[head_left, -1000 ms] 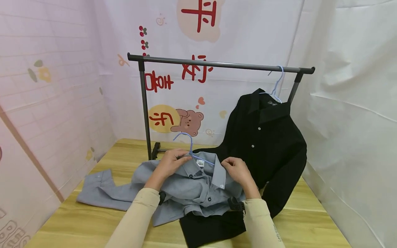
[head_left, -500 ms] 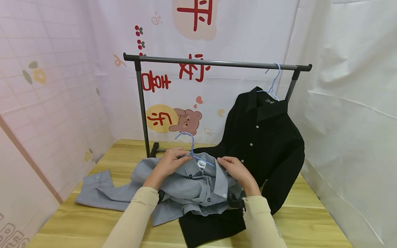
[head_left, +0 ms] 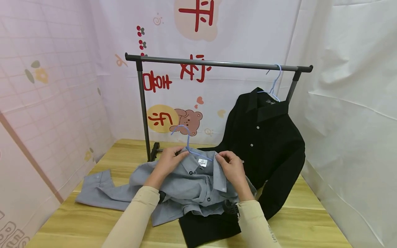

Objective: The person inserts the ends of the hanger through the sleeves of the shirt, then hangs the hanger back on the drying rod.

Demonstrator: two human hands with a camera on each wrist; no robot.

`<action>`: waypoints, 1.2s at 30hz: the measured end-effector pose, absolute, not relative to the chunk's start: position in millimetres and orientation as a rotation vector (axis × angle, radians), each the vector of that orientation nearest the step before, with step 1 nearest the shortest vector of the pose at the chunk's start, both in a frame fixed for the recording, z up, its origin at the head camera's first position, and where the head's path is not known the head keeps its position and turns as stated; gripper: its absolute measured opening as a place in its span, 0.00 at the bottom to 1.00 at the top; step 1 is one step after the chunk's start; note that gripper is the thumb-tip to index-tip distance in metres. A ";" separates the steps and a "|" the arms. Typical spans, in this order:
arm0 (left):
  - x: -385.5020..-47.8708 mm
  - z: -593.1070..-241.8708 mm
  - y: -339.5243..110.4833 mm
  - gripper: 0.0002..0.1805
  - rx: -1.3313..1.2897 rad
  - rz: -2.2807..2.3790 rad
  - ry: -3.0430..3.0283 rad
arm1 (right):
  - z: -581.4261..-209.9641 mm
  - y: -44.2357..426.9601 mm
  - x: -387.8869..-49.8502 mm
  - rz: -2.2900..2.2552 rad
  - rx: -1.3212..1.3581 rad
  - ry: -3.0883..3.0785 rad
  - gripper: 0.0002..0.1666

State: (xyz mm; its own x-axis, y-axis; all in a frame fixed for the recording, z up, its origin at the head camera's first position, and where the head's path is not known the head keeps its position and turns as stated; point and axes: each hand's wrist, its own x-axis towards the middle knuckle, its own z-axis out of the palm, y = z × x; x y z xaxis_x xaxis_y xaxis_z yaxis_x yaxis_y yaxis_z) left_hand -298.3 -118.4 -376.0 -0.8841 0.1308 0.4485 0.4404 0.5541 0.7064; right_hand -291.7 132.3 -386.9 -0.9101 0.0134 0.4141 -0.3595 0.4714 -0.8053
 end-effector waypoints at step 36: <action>-286.6 -370.2 -166.8 0.05 -0.561 -0.681 -2.321 | -382.9 104.0 -294.5 1.127 0.370 -2.142 0.13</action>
State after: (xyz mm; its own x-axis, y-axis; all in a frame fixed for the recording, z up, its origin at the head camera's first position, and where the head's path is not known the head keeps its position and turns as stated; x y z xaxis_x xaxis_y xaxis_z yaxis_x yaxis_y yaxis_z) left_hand -286.6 -166.8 -370.2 -0.6998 0.2104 0.6827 0.5458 0.7741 0.3208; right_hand -294.5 104.0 -382.9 -0.7288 0.0607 0.6820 -0.5279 0.5846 -0.6161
